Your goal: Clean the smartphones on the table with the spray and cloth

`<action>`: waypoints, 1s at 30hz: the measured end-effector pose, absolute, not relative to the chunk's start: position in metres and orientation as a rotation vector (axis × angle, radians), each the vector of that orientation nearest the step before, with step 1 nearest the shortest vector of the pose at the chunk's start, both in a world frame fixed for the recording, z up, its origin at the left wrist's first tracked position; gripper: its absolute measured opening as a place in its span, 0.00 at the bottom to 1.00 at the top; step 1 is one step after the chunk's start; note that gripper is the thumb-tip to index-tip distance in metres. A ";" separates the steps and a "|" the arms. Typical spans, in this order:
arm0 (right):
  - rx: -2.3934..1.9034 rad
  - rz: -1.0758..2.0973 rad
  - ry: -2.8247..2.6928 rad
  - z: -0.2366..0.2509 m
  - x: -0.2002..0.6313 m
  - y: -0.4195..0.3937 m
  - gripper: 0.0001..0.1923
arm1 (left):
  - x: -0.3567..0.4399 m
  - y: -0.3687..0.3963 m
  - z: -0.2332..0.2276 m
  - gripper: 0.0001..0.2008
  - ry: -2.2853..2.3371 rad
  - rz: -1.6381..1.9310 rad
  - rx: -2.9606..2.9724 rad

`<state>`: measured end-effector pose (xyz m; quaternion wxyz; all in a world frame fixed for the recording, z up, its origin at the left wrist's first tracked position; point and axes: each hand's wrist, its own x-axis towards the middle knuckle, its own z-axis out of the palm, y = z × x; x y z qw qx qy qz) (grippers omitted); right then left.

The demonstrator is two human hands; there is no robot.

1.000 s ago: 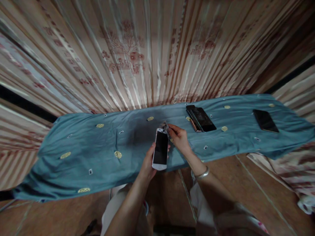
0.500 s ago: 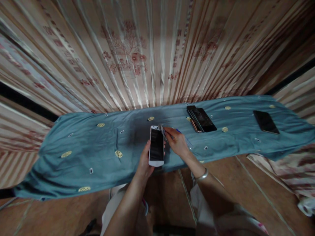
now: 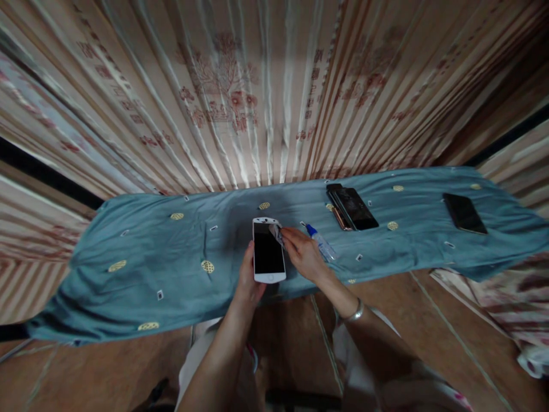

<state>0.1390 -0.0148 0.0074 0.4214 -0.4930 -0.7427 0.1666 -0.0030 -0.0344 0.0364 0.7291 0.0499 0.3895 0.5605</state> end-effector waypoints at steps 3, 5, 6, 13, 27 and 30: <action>-1.214 0.444 -1.882 0.010 0.136 -0.021 0.16 | -0.005 -0.032 0.034 0.13 0.871 1.297 0.095; -1.187 0.463 -1.889 0.012 0.133 -0.026 0.16 | -0.007 -0.030 0.032 0.12 0.852 1.323 0.106; -1.171 0.473 -1.889 0.012 0.132 -0.029 0.16 | -0.008 -0.030 0.032 0.12 0.843 1.324 0.113; -1.121 0.514 -1.898 0.008 0.127 -0.045 0.16 | -0.016 -0.029 0.028 0.16 0.815 1.276 0.177; -1.031 0.281 -2.154 0.017 0.114 -0.070 0.11 | -0.014 -0.027 0.023 0.25 0.903 1.236 0.151; -1.020 0.278 -2.120 0.019 0.109 -0.071 0.10 | -0.012 -0.027 0.020 0.20 0.936 1.224 0.139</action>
